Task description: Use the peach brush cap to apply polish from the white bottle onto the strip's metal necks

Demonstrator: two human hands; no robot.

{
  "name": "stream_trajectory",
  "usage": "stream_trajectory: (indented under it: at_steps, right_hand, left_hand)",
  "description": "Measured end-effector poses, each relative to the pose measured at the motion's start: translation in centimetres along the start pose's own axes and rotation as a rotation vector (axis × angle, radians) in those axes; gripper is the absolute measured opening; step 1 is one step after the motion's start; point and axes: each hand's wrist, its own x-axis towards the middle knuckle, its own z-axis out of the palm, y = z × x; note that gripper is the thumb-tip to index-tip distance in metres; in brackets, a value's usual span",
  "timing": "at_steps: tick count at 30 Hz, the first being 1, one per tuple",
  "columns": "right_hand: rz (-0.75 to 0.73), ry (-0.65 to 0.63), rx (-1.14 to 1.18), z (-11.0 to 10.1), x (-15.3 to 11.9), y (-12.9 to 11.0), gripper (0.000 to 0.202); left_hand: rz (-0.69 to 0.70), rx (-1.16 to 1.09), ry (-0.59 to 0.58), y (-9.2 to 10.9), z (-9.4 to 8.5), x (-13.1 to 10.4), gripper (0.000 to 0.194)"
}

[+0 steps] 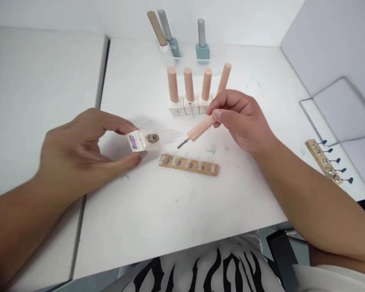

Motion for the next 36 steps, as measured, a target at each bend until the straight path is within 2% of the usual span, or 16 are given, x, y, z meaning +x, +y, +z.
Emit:
stream_trajectory:
  at_steps: [3, 6, 10, 15, 20, 24, 29, 36]
  right_hand:
    - [-0.121, 0.057, -0.08, 0.9, -0.9, -0.2, 0.007]
    - [-0.22, 0.056, -0.108, 1.7, -1.6, -0.2, 0.006]
    - [-0.309, 0.103, -0.176, 2.3, -1.9, -0.1, 0.005]
    - [-0.477, 0.144, -0.239, 3.1, -2.3, -0.5, 0.017]
    - [-0.514, 0.146, -0.414, 3.5, -2.7, -0.9, 0.017]
    - [-0.626, 0.168, -0.377, 3.4, -2.4, -0.4, 0.018]
    - [-0.608, 0.158, -0.326, 3.1, -2.0, -0.1, 0.017]
    - [-0.475, 0.225, -0.307, 2.8, -2.2, -0.2, 0.011]
  left_hand:
    - [0.115, 0.069, 0.019, 0.3, 0.1, 0.2, 0.021]
    - [0.186, 0.148, 0.043, 0.6, 0.1, 0.4, 0.022]
    - [0.209, 0.177, 0.048, 0.8, 0.1, 0.4, 0.025]
    - [0.247, 0.228, 0.07, 0.9, 0.3, 0.4, 0.024]
    - [0.221, 0.271, 0.046, 1.1, 0.2, 0.4, 0.021]
    - [0.259, 0.294, 0.055, 0.9, 0.2, 0.3, 0.02]
    - [0.364, 0.33, 0.092, 0.5, 0.1, 0.5, 0.023]
    - [0.344, 0.328, 0.089, 0.6, 0.2, 0.4, 0.026]
